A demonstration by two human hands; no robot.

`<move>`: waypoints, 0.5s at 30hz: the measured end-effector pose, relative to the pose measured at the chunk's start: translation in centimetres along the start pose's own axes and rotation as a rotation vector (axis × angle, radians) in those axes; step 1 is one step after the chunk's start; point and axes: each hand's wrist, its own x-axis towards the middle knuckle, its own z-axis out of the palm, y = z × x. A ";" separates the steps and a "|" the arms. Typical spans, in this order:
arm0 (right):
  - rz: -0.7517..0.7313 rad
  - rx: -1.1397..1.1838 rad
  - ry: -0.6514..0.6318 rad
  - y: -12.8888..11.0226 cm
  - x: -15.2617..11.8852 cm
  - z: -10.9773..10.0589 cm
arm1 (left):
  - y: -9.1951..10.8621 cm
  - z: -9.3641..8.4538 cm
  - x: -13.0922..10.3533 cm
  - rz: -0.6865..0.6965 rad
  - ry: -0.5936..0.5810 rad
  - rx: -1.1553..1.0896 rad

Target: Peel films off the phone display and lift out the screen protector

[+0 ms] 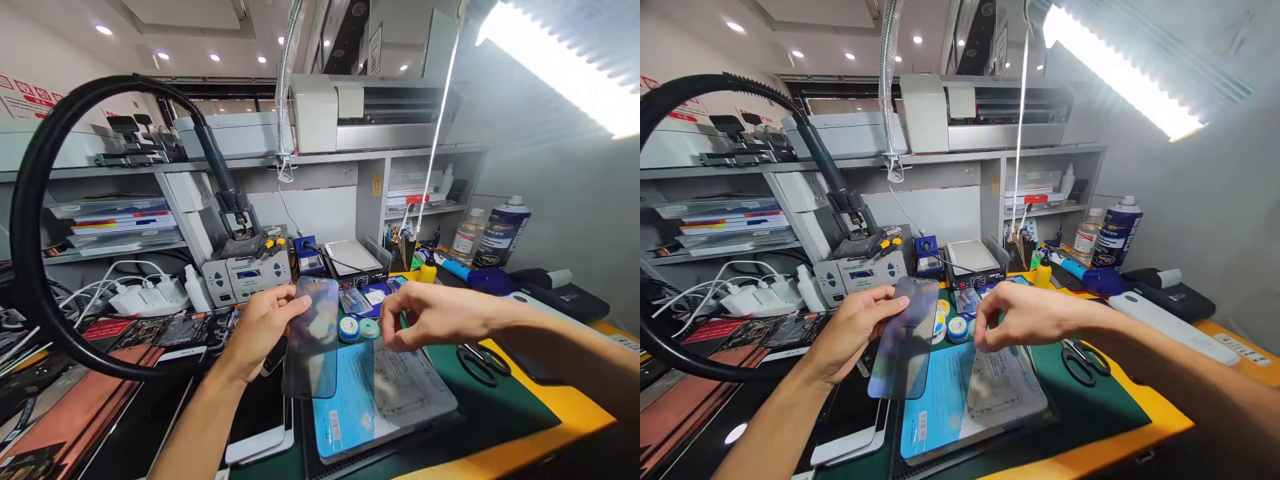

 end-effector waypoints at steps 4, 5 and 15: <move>-0.069 0.381 0.099 0.9 0.2 0.3 | -0.9 1.2 -0.5 -0.047 -0.091 -0.093; -0.073 0.453 0.100 1.1 0.4 0.5 | -1.2 1.6 -0.5 -0.053 -0.123 -0.109; -0.240 0.603 0.188 3.4 2.3 2.1 | -3.3 3.6 -0.5 -0.051 -0.202 -0.040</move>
